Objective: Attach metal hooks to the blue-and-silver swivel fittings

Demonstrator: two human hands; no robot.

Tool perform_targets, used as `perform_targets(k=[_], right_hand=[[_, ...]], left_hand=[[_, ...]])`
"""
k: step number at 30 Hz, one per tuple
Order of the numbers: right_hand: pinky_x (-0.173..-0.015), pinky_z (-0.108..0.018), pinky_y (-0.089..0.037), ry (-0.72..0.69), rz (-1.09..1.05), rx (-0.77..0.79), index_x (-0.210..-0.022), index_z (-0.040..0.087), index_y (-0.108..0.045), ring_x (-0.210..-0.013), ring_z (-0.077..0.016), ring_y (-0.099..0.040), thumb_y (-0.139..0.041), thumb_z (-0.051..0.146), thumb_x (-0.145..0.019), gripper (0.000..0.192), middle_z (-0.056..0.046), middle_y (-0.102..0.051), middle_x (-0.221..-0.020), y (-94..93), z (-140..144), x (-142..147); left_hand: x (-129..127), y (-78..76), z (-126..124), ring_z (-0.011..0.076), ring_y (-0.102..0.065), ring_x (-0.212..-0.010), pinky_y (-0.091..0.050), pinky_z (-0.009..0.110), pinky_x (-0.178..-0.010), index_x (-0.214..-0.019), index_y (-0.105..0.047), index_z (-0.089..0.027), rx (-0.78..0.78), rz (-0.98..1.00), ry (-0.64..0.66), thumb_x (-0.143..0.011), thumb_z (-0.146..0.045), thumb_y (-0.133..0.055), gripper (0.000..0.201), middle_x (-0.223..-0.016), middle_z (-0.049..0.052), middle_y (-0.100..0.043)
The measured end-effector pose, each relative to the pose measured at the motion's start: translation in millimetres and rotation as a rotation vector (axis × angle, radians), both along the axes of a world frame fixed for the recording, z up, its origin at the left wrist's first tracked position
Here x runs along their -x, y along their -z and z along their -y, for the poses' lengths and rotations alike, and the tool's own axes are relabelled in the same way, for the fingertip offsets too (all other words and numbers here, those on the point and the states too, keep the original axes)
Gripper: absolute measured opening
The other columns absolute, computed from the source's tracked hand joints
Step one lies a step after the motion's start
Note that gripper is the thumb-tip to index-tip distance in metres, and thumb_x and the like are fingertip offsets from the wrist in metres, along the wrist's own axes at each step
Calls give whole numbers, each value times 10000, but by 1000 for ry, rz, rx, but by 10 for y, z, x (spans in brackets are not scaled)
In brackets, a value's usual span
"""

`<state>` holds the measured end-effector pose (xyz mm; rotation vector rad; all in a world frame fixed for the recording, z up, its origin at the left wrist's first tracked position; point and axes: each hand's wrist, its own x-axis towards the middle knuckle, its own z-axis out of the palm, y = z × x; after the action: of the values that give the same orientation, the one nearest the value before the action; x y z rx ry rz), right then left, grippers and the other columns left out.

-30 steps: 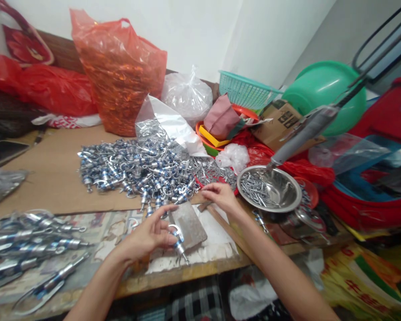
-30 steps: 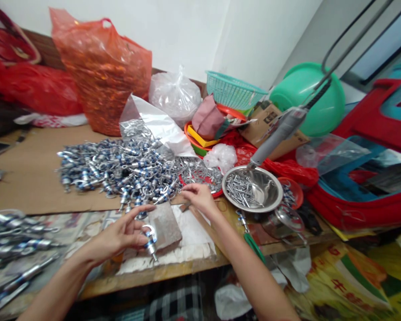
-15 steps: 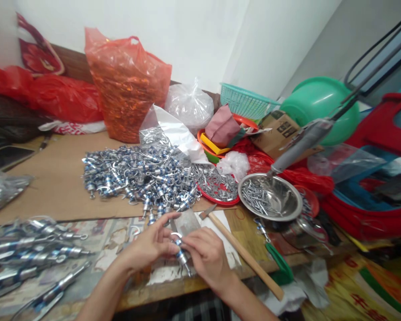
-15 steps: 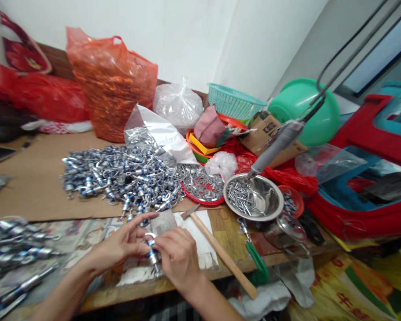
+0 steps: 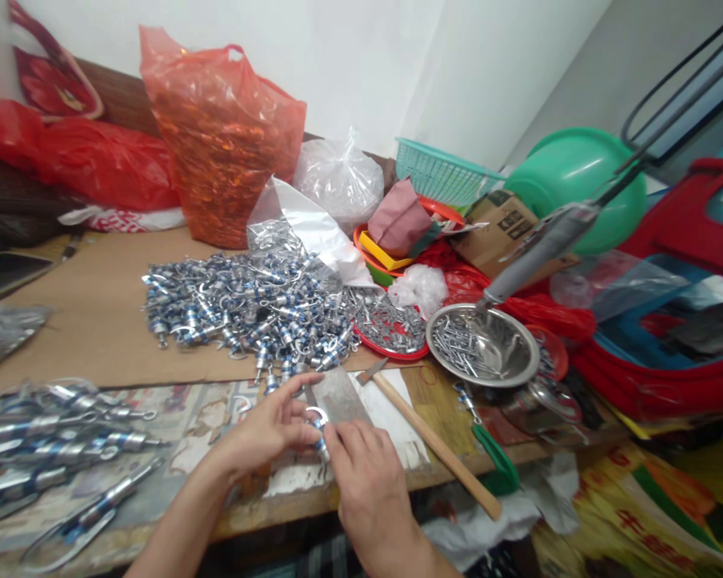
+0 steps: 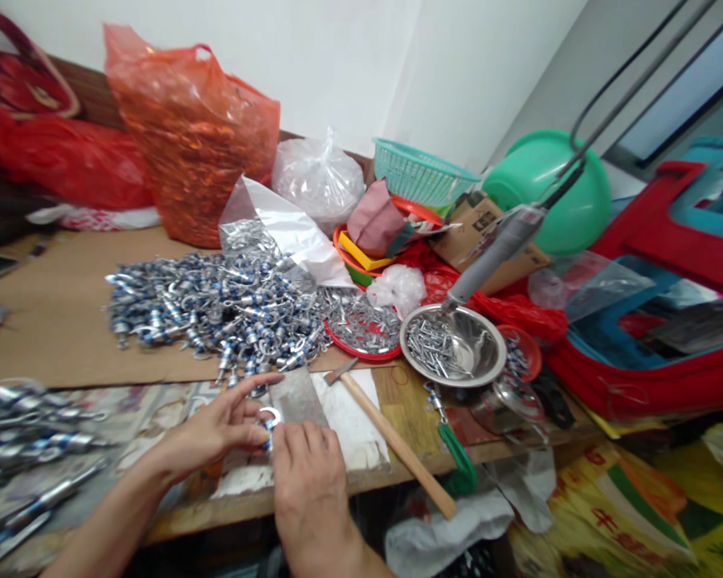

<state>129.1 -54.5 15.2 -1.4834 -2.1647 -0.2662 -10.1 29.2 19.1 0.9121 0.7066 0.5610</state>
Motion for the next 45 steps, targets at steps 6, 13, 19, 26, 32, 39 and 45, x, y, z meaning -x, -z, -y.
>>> perform_targets(k=[6, 13, 19, 26, 32, 39, 45], right_hand=[[-793, -348, -434, 194, -164, 50, -1166, 175, -490, -977, -219, -517, -406, 169, -839, 338, -118, -548, -1065, 50, -136, -667], [-653, -288, -479, 304, -101, 355, -916, 155, -567, -748, -189, -604, -459, 239, -816, 169, -64, -604, -812, 208, -134, -1195], [-744, -250, -475, -3, -264, 201, -1216, 243, -441, -874, -163, -598, -433, 164, -848, 376, -55, -609, -1008, -298, 167, -914], [-589, -256, -481, -73, -83, 198, -1291, 257, -383, -695, -164, -600, -364, 62, -825, 505, -51, -617, -828, -254, 302, -793], [-635, -248, -482, -47, -148, 153, -1289, 258, -387, -753, -161, -597, -363, 64, -827, 502, -63, -615, -884, -190, 334, -743], [-675, -235, -499, 22, -319, 323, -1249, 247, -448, -757, -147, -611, -397, 150, -840, 424, -48, -631, -888, -57, 134, -778], [-803, -347, -474, 119, -458, 448, -1132, 195, -570, -928, -217, -601, -513, 275, -799, 347, -87, -635, -1054, 192, -397, -1113]], left_hand=[[2, -4, 5, 121, -556, -580, -430, 266, -559, -1191, -332, -206, -24, -15, 7, -590, -130, -668, 692, -668, -39, -560], [-1, 24, 4, 121, -554, -570, -423, 259, -544, -1200, -327, -209, -36, -3, 12, -598, -135, -668, 696, -657, -39, -555], [-3, -16, 11, 118, -554, -582, -441, 272, -560, -1202, -315, -205, -45, -23, 6, -597, -133, -661, 701, -650, -56, -532], [-6, 1, 16, 108, -550, -553, -441, 270, -546, -1203, -305, -193, -50, -8, -4, -595, -118, -655, 705, -663, -49, -548], [-14, 1, 13, 111, -546, -533, -437, 268, -527, -1211, -292, -162, -53, -18, -13, -569, -141, -677, 749, -642, -38, -568], [-17, -28, 15, 119, -555, -540, -445, 264, -524, -1230, -295, -182, -24, -49, -48, -544, -135, -692, 794, -644, -38, -595], [-30, 8, 89, 138, -577, -569, -471, 266, -563, -798, -610, -142, -98, -211, -145, -564, -218, -700, 262, -609, -8, -617]])
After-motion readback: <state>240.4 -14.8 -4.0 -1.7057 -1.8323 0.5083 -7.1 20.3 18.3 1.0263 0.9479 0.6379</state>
